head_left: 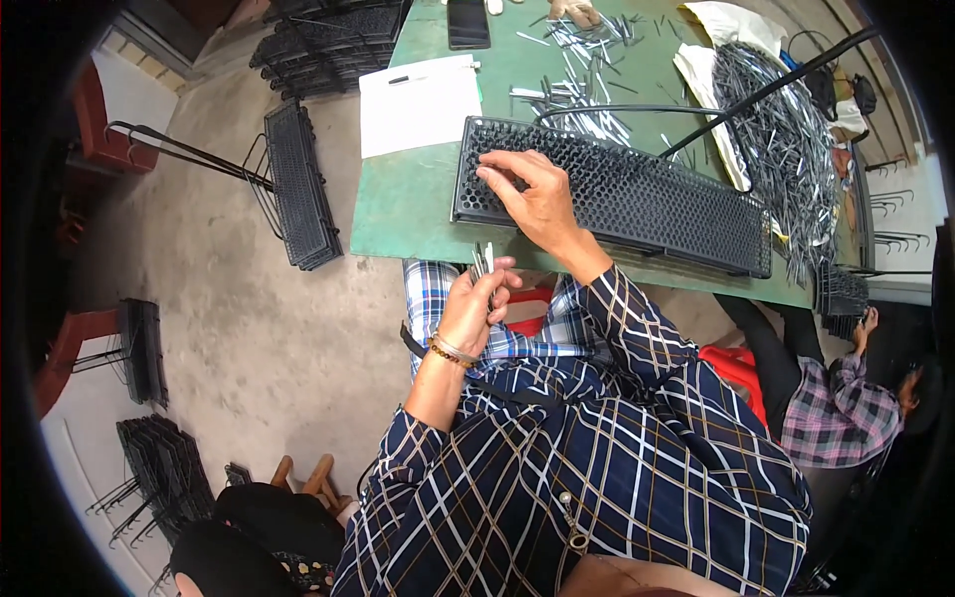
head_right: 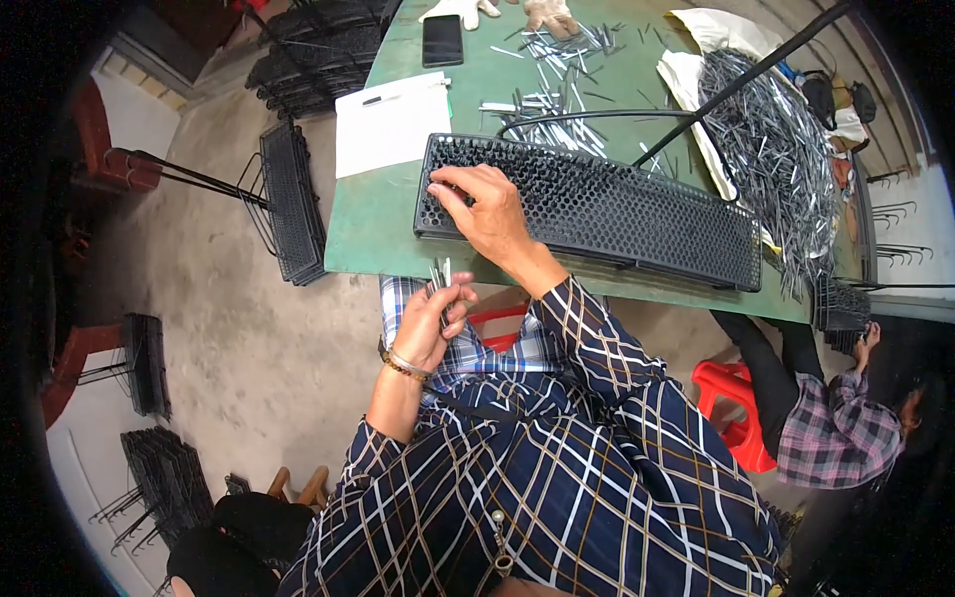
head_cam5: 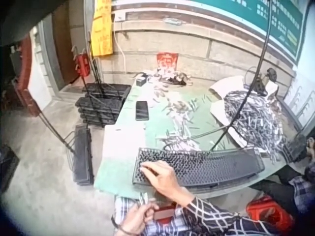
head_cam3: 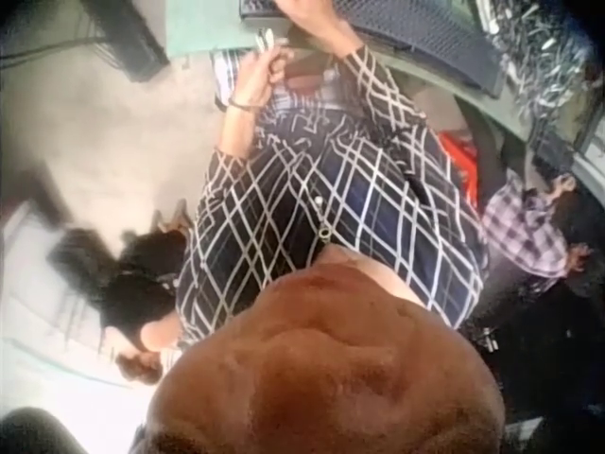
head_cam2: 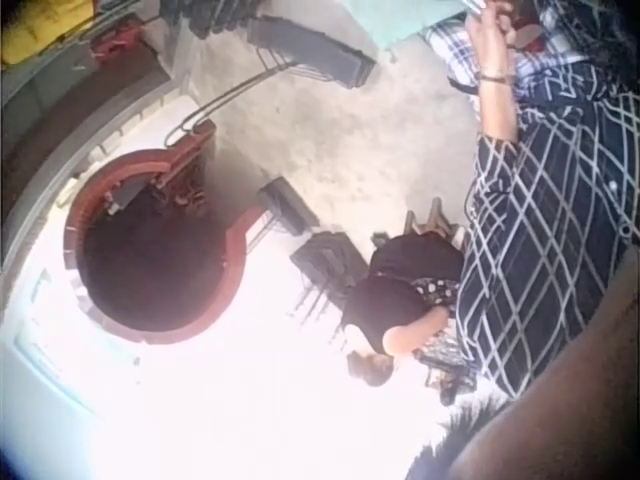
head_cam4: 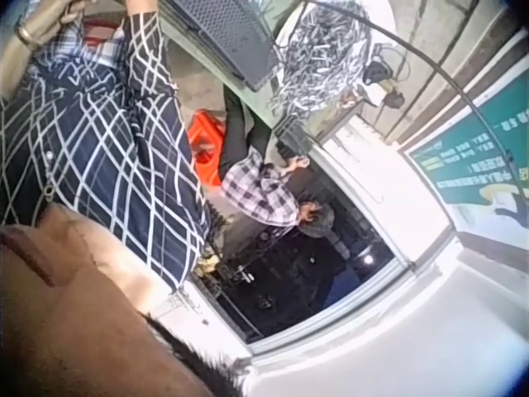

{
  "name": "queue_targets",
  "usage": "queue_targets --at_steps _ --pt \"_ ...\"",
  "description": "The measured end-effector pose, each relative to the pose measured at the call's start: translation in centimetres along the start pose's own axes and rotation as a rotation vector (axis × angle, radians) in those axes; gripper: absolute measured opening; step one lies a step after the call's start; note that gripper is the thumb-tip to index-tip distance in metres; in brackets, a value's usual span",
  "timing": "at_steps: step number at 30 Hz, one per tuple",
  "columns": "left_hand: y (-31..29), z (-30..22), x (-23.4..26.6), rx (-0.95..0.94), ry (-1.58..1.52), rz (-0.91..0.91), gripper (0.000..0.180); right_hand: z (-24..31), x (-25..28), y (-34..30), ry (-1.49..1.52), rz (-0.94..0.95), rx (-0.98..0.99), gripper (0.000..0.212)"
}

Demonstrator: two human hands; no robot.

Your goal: Inserting small metal pins into a perforated grid plate on a workbench.

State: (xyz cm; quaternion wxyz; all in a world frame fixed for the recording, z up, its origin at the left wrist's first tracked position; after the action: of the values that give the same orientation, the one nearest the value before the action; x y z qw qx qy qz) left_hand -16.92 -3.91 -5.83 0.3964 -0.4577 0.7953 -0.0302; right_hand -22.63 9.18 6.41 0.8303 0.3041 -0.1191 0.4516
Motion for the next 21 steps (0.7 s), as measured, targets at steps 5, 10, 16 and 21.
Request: queue_targets --at_steps 5,10,16,21 --pt "-0.2 0.6 0.3 0.027 -0.057 0.045 0.023 0.2 -0.2 -0.4 -0.038 -0.004 0.059 0.015" --pt "-0.4 -0.1 -0.7 0.023 -0.096 0.08 0.024 1.3 -1.5 -1.4 -0.217 0.043 0.222 0.016" --pt "-0.8 -0.7 -0.9 0.072 -0.09 0.107 0.027 1.9 -1.3 -1.6 -0.28 0.042 0.222 0.016" --pt "-0.3 -0.8 -0.4 -0.018 -0.118 0.14 0.025 0.4 -1.0 -2.7 0.08 0.313 -0.186 0.015"
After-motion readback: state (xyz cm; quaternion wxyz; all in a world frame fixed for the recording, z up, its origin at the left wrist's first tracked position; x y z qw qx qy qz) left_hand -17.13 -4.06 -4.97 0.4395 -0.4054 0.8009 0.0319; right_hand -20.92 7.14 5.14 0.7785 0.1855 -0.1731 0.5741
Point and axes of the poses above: each hand's wrist, its own y-axis towards the middle knuckle, its own x-axis out of the back of the hand, z = x × y, the point moved 9 cm from there along y, towards the middle knuckle, and after that the axes turned 12 degrees about -x, right-handed, at the moved point
